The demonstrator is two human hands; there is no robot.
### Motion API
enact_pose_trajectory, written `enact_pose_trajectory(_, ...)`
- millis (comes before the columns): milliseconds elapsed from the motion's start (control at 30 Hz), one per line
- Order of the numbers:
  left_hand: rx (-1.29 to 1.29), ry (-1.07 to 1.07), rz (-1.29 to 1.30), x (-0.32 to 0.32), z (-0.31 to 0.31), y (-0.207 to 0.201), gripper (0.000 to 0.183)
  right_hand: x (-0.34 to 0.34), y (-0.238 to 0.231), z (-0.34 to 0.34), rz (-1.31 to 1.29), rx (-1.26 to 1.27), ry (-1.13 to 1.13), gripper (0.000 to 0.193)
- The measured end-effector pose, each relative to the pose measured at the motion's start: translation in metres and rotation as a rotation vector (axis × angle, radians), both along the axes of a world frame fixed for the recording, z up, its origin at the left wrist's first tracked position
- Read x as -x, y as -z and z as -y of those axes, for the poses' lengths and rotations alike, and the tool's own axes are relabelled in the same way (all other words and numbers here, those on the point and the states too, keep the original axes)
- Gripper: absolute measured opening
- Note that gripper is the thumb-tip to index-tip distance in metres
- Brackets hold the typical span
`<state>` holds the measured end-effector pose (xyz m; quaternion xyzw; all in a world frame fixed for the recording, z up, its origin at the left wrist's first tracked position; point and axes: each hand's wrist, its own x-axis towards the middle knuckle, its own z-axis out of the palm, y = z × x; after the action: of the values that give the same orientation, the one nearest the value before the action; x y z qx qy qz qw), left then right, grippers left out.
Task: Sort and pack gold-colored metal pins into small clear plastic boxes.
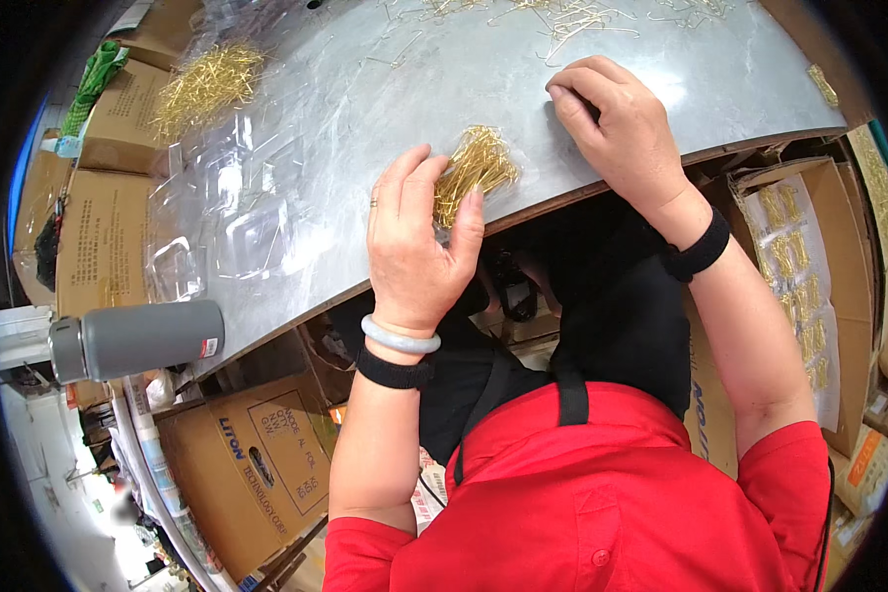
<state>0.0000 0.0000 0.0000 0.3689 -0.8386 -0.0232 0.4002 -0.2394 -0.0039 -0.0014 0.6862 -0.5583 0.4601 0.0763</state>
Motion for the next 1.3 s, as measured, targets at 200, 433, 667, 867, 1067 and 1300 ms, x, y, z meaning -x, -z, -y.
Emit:
enact_pose_trajectory(200,0.008,-0.015,-0.012,0.004,-0.006,0.003,0.03,0.0,0.003,-0.003,-0.017,0.042,-0.038,0.013)
enact_pose_trajectory(433,0.029,-0.032,0.001,0.004,-0.005,0.0,0.03,0.0,0.001,-0.002,-0.01,0.045,-0.049,0.013)
enact_pose_trajectory(667,0.025,-0.01,-0.013,0.004,-0.003,0.002,0.031,0.0,0.0,-0.004,-0.023,0.035,-0.042,0.013)
enact_pose_trajectory(867,0.025,-0.027,-0.003,0.005,-0.005,0.001,0.031,-0.002,0.0,-0.005,-0.015,0.015,-0.024,0.013)
enact_pose_trajectory(1067,0.011,0.013,-0.038,0.003,-0.005,0.002,0.032,-0.002,-0.003,-0.005,-0.055,0.007,-0.032,0.01)
enact_pose_trajectory(1300,0.007,0.014,-0.046,0.004,-0.006,0.002,0.033,-0.001,-0.002,-0.005,-0.045,-0.008,-0.022,0.011)
